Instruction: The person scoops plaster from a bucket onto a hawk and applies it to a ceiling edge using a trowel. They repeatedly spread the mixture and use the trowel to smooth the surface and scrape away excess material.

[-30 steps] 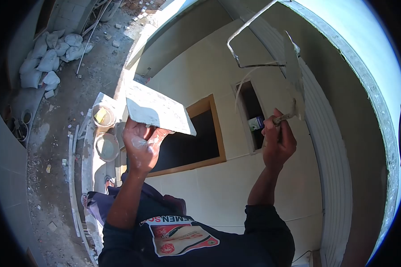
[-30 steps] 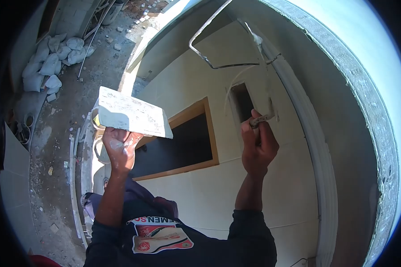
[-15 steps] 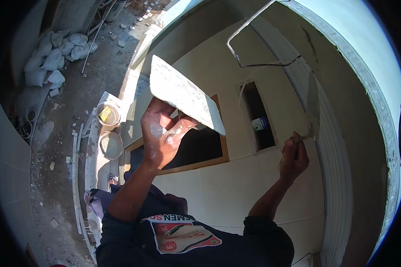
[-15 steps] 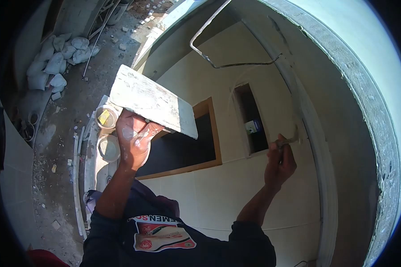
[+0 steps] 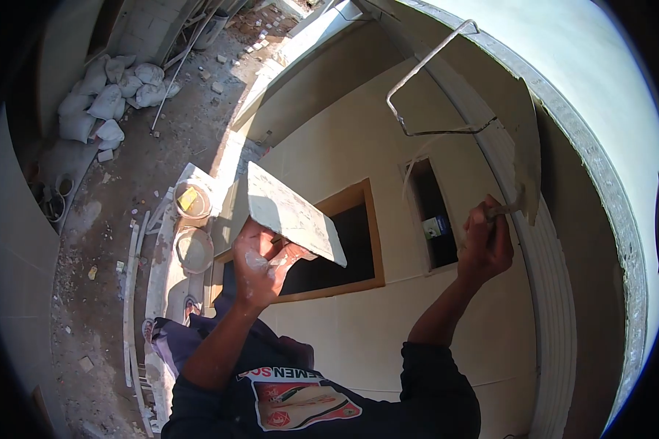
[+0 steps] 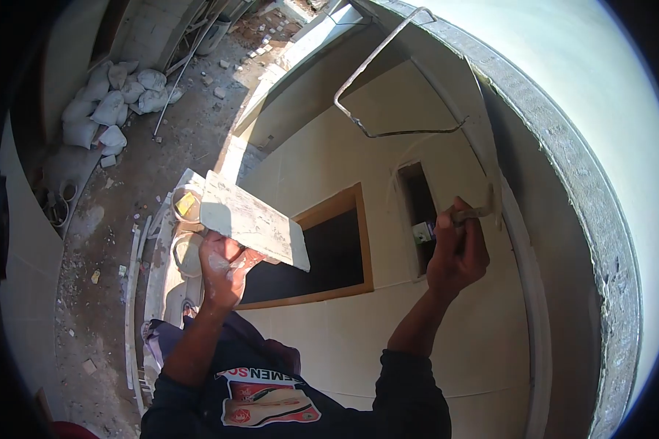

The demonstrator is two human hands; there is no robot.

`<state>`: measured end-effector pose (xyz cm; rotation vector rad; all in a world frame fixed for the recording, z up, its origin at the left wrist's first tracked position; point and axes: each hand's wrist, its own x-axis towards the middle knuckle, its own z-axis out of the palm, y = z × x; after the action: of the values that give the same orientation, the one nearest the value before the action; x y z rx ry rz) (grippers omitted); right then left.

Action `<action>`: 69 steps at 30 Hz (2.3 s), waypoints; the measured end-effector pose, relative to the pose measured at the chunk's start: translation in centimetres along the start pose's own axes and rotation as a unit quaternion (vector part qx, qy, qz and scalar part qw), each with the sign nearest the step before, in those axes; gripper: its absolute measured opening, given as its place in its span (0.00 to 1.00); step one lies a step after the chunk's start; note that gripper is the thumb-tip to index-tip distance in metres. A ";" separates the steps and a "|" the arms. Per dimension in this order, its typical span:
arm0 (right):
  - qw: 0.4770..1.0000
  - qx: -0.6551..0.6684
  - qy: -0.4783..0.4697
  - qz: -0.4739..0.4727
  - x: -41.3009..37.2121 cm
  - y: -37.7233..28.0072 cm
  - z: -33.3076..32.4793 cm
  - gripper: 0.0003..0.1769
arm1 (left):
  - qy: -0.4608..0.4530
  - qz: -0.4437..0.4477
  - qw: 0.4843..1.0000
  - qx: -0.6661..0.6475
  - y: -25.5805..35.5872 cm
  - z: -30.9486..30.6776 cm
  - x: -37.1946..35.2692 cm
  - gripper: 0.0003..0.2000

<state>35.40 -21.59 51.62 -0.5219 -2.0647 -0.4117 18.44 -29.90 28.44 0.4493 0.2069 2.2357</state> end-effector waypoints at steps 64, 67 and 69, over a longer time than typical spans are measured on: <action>0.986 0.101 0.130 -0.028 -7.5 -6.3 -8.1 0.19 | -0.007 -0.027 0.999 0.039 -2.0 -2.7 -1.1 0.23; 0.998 0.051 0.047 -0.011 -9.0 -4.2 -7.0 0.17 | 0.008 -0.024 0.999 0.044 -3.2 -4.1 -0.8 0.24; 0.999 0.036 -0.003 0.016 -10.1 -2.0 -5.2 0.16 | 0.035 -0.045 0.997 0.056 -4.0 -6.2 -0.5 0.25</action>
<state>42.83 -27.85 45.35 -0.5138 -2.0652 -0.3162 19.13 -27.72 21.45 0.4130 0.3833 2.1608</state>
